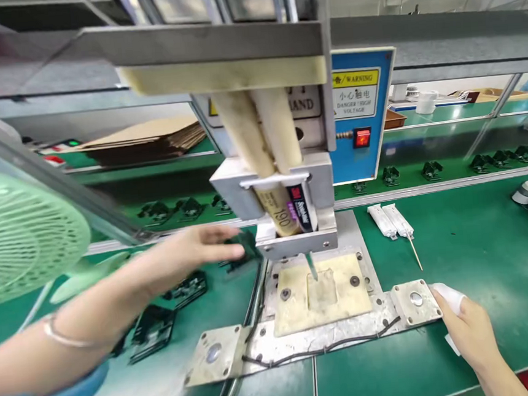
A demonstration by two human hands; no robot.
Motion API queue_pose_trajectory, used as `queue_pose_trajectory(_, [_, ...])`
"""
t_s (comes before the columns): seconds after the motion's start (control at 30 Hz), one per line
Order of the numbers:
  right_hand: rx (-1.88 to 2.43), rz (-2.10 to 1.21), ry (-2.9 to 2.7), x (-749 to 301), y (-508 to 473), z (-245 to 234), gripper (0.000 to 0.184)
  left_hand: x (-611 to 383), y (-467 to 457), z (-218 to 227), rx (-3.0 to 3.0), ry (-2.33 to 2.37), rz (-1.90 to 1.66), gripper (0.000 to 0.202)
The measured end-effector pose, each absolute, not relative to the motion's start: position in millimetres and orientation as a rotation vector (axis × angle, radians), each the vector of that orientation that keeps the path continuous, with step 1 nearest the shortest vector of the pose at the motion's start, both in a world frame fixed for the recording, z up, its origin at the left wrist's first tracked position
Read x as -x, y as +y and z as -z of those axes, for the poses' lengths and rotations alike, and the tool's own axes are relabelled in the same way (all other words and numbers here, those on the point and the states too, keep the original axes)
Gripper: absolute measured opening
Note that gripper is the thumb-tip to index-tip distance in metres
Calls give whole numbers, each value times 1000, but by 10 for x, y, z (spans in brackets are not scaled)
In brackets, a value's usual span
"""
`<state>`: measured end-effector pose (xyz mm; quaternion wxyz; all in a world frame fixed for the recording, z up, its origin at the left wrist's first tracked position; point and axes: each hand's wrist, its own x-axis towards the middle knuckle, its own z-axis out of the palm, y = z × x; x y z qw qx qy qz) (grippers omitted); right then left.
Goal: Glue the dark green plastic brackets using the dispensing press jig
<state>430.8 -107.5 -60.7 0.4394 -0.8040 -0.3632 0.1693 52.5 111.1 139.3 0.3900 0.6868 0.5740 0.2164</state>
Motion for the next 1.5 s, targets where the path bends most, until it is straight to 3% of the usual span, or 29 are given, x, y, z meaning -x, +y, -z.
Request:
queue_pose_trajectory(0.13, [2044, -506, -843, -4385, -1064, 583, 50, -675, 654, -1005, -1546, 1185, -266, 62])
queue_pose_trajectory(0.33, [2018, -465, -837, -4378, -1104, 590, 52, -1186, 531, -631, -1529, 1052, -260, 68])
queue_pose_trajectory(0.67, [2010, -438, -854, -4381, -1091, 526, 52, -1280, 695, -521, -1869, 1002, -474, 60])
queue_pose_trajectory(1.17, [2106, -373, -820, -4437, -1068, 545, 53, -1314, 696, -546, -2182, 965, -468, 55])
queue_pose_trajectory(1.23, [2106, -365, -816, -4440, -1069, 542, 52, -1296, 687, -544, -2187, 945, -454, 65])
queue_pose_trajectory(1.37, [2109, -376, -790, -4441, -1106, 493, 50, -978, 612, -602, -2182, 987, -535, 113])
queue_pose_trajectory(1.43, [2068, -431, -732, -4428, -1121, 444, 51, -678, 533, -622, -2130, 1148, -659, 101])
queue_pose_trajectory(1.5, [2023, -514, -644, -4400, -1109, 387, 53, -363, 425, -592, -1987, 1359, -710, 70])
